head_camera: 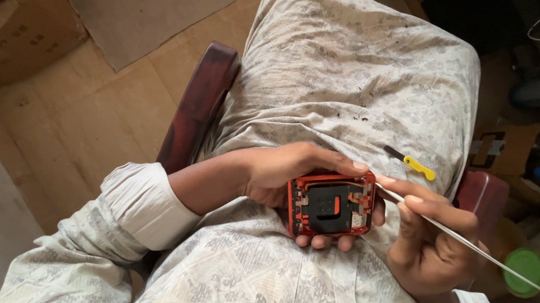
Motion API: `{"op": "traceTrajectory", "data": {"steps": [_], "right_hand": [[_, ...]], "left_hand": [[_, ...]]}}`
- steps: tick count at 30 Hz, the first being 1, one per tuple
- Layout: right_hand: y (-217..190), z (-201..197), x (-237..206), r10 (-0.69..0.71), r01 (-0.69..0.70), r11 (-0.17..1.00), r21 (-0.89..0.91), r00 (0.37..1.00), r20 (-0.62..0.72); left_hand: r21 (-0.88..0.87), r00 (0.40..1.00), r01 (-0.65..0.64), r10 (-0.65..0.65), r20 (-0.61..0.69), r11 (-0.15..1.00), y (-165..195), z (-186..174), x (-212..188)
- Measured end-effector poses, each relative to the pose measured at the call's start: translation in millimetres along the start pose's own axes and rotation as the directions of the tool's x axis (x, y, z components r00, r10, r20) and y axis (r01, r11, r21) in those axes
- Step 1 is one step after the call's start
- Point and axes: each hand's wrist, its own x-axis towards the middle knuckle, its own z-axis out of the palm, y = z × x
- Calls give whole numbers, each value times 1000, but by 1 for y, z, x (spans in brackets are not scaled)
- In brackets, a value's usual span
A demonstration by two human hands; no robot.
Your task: The person holds a small orange electronic device on their lap and uses a metal tool to probe and adjust internal components. They repeatedly insert the tool into the device, manipulate parts, and occasionally pause to inspect the interior.
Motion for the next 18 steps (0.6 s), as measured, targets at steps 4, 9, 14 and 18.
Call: {"op": "traceTrajectory", "data": {"steps": [4, 9, 14, 18], "right_hand": [[-6, 2, 3, 63, -61, 997, -56, 998, 21], [-9, 3, 5, 82, -80, 996, -39, 995, 54], [-10, 0, 4, 153, -157, 987, 44, 985, 84], [-7, -2, 6, 166, -173, 983, 66, 981, 105]], "left_hand": [[0, 999, 14, -14, -46, 1000, -2, -2, 0], [-8, 995, 29, -30, -98, 1000, -5, -2, -1], [-16, 996, 20, -21, -92, 1000, -6, -2, -3], [-14, 995, 24, -25, -99, 1000, -6, -1, -4]]}}
